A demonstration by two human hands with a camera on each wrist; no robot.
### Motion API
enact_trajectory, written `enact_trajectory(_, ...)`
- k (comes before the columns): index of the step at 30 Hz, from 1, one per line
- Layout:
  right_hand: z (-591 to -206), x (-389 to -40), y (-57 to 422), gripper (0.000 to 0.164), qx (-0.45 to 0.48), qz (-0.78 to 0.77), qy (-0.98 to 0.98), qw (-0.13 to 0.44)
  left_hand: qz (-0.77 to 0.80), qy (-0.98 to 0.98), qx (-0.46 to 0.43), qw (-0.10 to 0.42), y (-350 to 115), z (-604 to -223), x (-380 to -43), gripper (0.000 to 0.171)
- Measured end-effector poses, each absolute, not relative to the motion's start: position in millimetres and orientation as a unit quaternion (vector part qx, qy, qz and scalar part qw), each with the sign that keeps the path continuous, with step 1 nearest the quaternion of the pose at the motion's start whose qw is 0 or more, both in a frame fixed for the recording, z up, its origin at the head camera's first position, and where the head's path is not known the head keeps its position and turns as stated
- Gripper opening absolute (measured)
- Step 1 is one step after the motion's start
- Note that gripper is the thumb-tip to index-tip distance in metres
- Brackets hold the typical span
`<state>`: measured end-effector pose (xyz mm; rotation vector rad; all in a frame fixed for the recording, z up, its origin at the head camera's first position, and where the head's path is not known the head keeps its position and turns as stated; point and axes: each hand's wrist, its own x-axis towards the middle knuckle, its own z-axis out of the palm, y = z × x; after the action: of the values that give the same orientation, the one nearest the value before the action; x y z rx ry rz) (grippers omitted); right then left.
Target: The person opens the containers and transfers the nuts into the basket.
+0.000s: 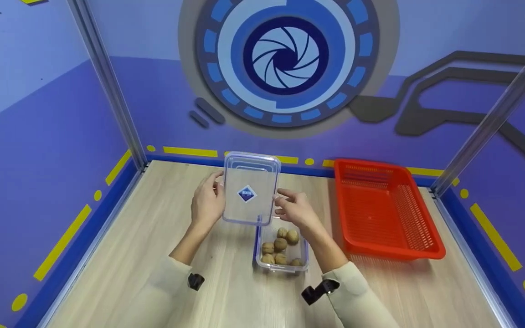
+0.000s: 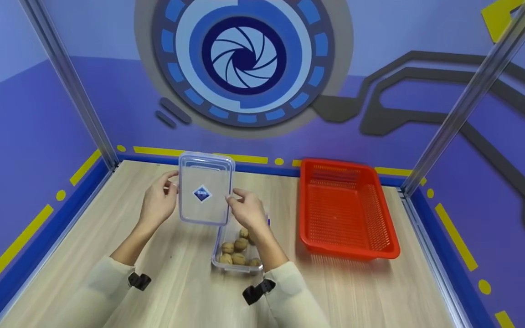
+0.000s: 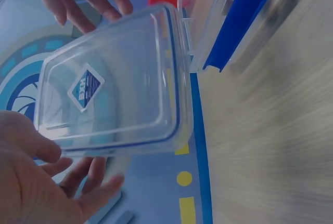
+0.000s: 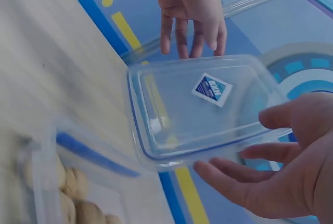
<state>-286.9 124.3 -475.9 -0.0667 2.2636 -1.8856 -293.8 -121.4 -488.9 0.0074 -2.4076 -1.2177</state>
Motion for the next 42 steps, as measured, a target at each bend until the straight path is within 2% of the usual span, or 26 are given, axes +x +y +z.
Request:
enact_trajectory(5, -483.1, -289.1, 108.7, 0.048, 0.017, -0.703, 0.705, 0.086, -0.462, -0.858, 0.015, 0.224, -126.3, -487.0, -285.9, 0.036)
enact_trajectory(12, -488.3, -290.5, 90.2, 0.048, 0.021, -0.762, 0.643, 0.073, -0.523, -0.829, 0.010, 0.197, -146.9, -483.8, -277.6, 0.036)
enact_trajectory(15, -491.0, -290.9, 82.9, 0.048, 0.005, -0.781, 0.621, 0.062, -0.568, -0.805, 0.019, 0.171, -156.6, -484.0, -275.6, 0.037)
enact_trajectory(19, -498.4, -287.7, 74.2, 0.041, -0.011, -0.794, 0.607, 0.039, -0.632, -0.763, 0.037, 0.133, -168.9, -486.9, -274.5, 0.038)
enact_trajectory(25, -514.3, -281.8, 62.7, 0.035, 0.010, -0.788, 0.616, 0.000, -0.656, -0.749, 0.061, 0.075, -185.0, -495.3, -275.8, 0.036)
enact_trajectory(33, -527.0, -276.1, 53.1, 0.031, 0.016, -0.796, 0.604, 0.011, -0.662, -0.745, 0.071, -0.032, -213.1, -502.6, -278.8, 0.037)
enact_trajectory(42, -558.3, -276.4, 27.6, 0.034, 0.028, -0.834, 0.551, 0.020, -0.645, -0.759, 0.067, -0.057, -234.2, -516.2, -280.1, 0.036)
